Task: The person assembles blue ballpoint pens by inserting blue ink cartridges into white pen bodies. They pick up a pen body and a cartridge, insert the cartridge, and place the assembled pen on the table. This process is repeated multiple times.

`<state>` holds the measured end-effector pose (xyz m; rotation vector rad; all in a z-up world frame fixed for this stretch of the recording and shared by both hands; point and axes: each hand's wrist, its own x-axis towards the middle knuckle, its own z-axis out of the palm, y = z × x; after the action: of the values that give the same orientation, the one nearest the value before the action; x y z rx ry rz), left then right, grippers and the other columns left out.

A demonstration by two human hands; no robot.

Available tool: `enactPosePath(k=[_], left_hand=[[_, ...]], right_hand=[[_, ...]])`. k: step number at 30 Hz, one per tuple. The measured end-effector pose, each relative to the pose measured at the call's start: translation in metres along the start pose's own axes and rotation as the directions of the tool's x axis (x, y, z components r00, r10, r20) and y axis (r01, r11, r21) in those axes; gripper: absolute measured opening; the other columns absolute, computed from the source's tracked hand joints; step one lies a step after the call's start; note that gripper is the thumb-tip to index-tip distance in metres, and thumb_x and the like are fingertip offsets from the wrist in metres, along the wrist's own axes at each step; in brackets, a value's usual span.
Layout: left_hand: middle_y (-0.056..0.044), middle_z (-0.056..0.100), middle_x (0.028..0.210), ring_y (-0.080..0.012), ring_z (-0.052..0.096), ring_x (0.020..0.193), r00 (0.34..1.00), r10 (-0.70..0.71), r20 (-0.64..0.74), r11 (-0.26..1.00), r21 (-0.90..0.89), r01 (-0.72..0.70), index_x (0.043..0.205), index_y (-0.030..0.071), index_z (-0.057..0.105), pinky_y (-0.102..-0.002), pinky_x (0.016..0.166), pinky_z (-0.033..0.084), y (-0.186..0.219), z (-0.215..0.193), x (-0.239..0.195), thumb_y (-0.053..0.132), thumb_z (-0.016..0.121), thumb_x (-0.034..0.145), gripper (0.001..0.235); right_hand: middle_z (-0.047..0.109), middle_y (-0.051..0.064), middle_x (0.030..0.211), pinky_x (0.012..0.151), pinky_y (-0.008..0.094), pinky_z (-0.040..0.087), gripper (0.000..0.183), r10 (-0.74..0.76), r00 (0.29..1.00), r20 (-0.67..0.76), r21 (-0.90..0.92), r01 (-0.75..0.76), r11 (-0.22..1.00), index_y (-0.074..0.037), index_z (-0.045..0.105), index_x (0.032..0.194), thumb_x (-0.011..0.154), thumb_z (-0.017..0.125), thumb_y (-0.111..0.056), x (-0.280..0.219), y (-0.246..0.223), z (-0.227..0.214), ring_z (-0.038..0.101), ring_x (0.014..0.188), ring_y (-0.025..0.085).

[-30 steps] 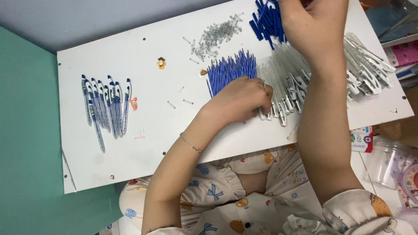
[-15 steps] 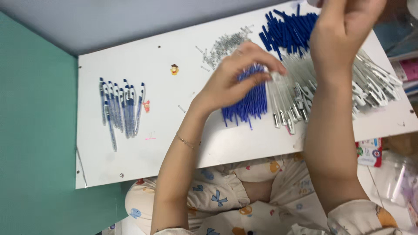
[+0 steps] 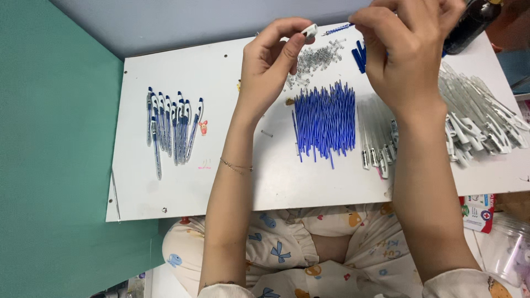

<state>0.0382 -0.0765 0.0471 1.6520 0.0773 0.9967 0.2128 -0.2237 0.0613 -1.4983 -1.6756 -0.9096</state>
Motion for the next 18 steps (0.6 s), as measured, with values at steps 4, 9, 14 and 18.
enactPosePath(k=[4,9,14,18], left_hand=[[0.001,0.070,0.110,-0.0131,0.074,0.096,0.998,-0.056,0.017,0.997,0.048,0.055,0.118,0.011,0.067,-0.021,0.064,0.048,0.002,0.002,-0.002,0.026,0.061,0.106,0.021],[0.003,0.069,0.100,-0.0053,0.060,0.075,0.995,-0.084,0.052,0.989,0.125,0.077,0.118,0.014,0.067,-0.020,0.062,0.045,0.010,0.003,-0.002,0.029,0.058,0.106,0.021],[0.006,0.070,0.105,-0.0058,0.060,0.081,0.996,-0.069,0.059,0.972,0.227,0.054,0.116,0.015,0.067,-0.020,0.064,0.045,0.011,0.003,-0.002,0.026,0.057,0.106,0.018],[0.009,0.067,0.094,-0.0039,0.044,0.065,0.991,-0.106,0.081,0.957,0.280,0.079,0.115,0.019,0.067,-0.021,0.049,0.044,0.014,0.006,-0.002,0.025,0.057,0.105,0.015]], right_hand=[[0.067,0.009,0.114,0.091,0.043,0.023,0.023,-0.034,0.999,-0.026,-0.068,0.032,0.997,-0.009,0.075,0.113,0.119,0.061,0.007,-0.003,0.003,0.000,0.057,0.105,0.033],[0.069,0.013,0.116,0.095,0.044,0.026,0.028,-0.093,0.995,-0.034,-0.159,0.086,0.983,-0.010,0.082,0.116,0.117,0.063,0.010,-0.008,0.012,0.000,0.056,0.107,0.037],[0.070,0.013,0.117,0.091,0.044,0.033,0.043,-0.138,0.990,-0.028,-0.175,0.131,0.976,-0.012,0.084,0.114,0.101,0.057,0.018,-0.006,0.009,-0.001,0.055,0.106,0.036],[0.078,-0.001,0.120,0.102,0.044,0.026,0.032,-0.154,0.987,0.035,-0.249,0.158,0.956,-0.026,0.089,0.113,0.113,0.083,0.005,0.002,-0.010,-0.001,0.061,0.113,0.029]])
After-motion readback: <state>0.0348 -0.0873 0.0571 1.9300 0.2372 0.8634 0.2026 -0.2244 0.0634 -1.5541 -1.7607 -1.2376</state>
